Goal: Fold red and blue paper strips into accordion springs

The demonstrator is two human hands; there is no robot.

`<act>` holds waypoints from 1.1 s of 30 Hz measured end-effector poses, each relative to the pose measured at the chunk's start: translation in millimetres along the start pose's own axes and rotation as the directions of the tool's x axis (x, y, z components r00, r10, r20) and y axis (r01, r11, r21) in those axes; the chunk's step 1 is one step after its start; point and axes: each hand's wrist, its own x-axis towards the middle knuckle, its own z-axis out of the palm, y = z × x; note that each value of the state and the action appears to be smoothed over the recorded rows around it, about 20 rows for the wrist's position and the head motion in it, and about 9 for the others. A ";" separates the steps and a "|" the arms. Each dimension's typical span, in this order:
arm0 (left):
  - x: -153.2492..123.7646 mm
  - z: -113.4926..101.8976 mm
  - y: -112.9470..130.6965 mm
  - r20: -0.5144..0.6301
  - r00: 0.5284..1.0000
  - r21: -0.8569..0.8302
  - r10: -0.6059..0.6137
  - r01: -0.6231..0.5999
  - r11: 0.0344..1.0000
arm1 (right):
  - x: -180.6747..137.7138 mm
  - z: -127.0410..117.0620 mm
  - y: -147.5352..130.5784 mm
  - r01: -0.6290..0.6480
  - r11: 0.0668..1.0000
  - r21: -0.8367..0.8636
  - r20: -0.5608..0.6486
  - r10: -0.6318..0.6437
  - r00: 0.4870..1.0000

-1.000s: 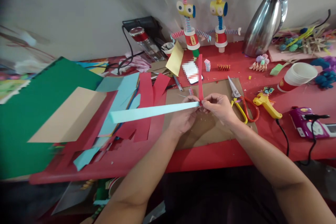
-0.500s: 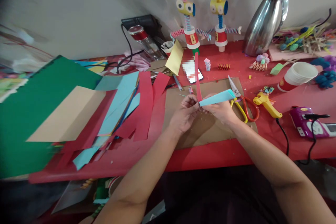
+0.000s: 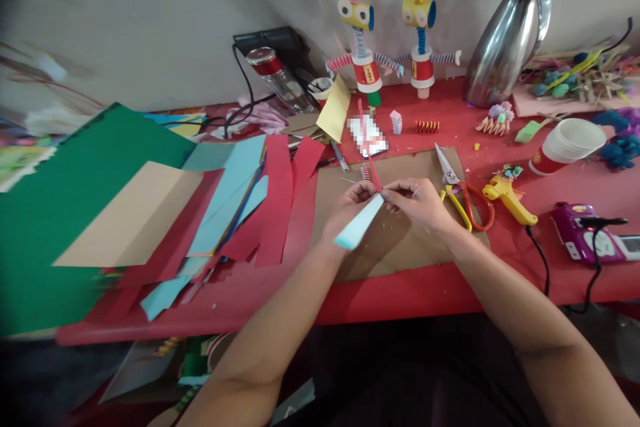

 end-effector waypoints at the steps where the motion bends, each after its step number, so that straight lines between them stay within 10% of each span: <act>1: -0.3 0.4 -0.6 -0.018 1.000 0.004 0.008 -0.008 1.000 | 0.3 0.2 1.0 -0.002 1.000 0.005 0.004 0.002 1.000; 33: -4.5 7.4 9.7 -0.076 0.995 0.050 0.059 -0.055 0.997 | -0.3 14.6 6.9 -0.009 0.991 0.134 -0.169 0.032 0.985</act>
